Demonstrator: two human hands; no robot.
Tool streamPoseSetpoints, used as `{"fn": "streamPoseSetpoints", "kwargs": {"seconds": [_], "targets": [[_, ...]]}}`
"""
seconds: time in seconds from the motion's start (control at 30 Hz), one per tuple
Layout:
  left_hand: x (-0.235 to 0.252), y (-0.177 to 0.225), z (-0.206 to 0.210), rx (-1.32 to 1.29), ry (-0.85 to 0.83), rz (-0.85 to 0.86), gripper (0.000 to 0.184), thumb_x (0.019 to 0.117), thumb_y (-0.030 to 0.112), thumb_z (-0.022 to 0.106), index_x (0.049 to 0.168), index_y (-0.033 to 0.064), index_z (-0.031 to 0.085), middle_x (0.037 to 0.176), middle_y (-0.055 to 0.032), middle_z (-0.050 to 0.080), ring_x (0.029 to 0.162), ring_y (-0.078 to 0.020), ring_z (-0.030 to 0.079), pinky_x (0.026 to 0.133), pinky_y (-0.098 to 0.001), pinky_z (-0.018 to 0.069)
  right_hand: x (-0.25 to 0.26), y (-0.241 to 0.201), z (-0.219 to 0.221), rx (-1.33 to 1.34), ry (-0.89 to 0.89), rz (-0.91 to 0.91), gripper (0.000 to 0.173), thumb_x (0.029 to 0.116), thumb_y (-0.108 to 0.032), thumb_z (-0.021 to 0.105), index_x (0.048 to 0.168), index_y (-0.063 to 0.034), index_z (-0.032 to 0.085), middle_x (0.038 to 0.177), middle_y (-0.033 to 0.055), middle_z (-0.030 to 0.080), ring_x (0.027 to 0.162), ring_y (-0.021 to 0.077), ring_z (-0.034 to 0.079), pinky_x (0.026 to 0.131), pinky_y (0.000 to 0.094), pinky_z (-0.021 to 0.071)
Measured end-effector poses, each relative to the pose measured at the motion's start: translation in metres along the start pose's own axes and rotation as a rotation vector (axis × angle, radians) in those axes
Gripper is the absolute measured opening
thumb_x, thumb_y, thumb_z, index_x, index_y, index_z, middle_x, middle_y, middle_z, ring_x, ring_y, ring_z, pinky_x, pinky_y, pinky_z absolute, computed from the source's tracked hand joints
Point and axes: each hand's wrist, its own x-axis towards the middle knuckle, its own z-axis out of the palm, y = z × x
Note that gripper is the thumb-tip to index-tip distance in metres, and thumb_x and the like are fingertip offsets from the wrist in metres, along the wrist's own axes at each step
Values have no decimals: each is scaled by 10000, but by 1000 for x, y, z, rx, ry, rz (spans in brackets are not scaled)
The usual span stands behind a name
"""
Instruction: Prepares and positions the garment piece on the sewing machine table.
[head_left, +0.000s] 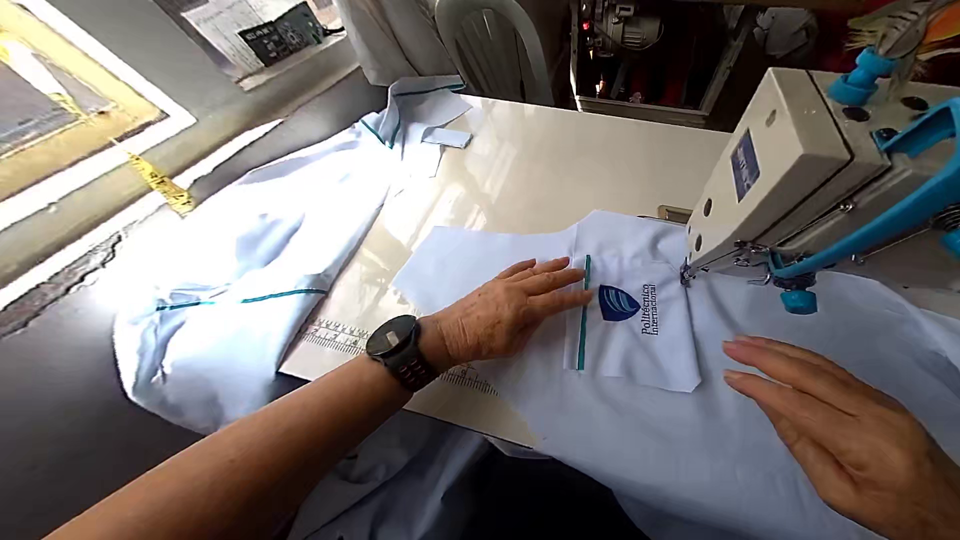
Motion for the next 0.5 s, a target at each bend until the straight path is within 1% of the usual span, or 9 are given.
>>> {"fn": "streamPoseSetpoints", "kwargs": {"seconds": [0.03,0.07,0.13,0.2,0.23,0.3,0.37,0.43,0.5], "targets": [[-1,1,2,4,-28,34,467,906,60,499,1311,172,704,1458,-85,604,1393,-313,530,1084,-588,452,19,-2,24,12,29,-58,319,1034,-135,447,1124,-122,753,1207,90,737,1220,207,657,1046,327,518],[-2,1,5,1,-53,58,445,891,43,524,1261,178,731,1439,-75,620,1386,-307,539,1084,-592,449,36,-7,45,15,27,-94,315,1011,-139,467,1094,-121,770,1176,79,745,1162,201,678,995,316,539],[-3,-3,7,-10,-77,84,380,928,57,528,1219,163,749,1411,-49,645,1374,-258,556,1117,-566,430,60,-18,78,-7,-19,-128,286,988,-223,532,1076,-113,782,1117,61,750,1062,198,698,898,311,568],[-5,-8,8,-52,-64,93,330,949,49,522,1178,113,751,1387,-56,661,1365,-237,566,1146,-538,411,71,-28,101,-64,-61,-158,300,948,-273,568,1054,-88,780,1063,68,755,996,221,711,827,336,583],[-6,-11,9,-74,-46,95,324,936,37,527,1159,94,754,1378,-64,666,1363,-238,568,1154,-531,403,73,-31,108,-90,-67,-167,295,948,-262,564,1023,-76,780,1031,72,757,973,231,713,804,340,585],[-9,-13,13,-82,-17,98,341,909,14,530,1143,94,765,1377,-58,669,1364,-233,567,1164,-518,397,74,-35,113,-148,-52,-193,263,956,-181,545,964,-56,776,982,83,759,918,241,715,770,329,584],[-8,-14,15,-90,15,93,343,896,1,526,1116,93,772,1366,-52,676,1354,-224,576,1163,-503,403,76,-38,114,-219,-35,-223,235,956,-102,541,947,-34,766,955,99,762,873,248,720,747,324,587],[-7,-15,16,-125,59,79,316,895,-6,529,1098,59,762,1327,-69,697,1321,-224,605,1156,-480,417,78,-39,114,-256,-20,-233,213,948,-70,549,925,-25,756,926,106,760,845,249,724,736,321,590],[-4,-17,14,-137,77,56,318,944,43,512,1186,45,718,1271,-86,717,1267,-225,642,1131,-450,450,81,-38,116,-254,0,-222,205,948,-76,556,895,-32,749,906,99,757,833,239,723,728,316,588]]}}
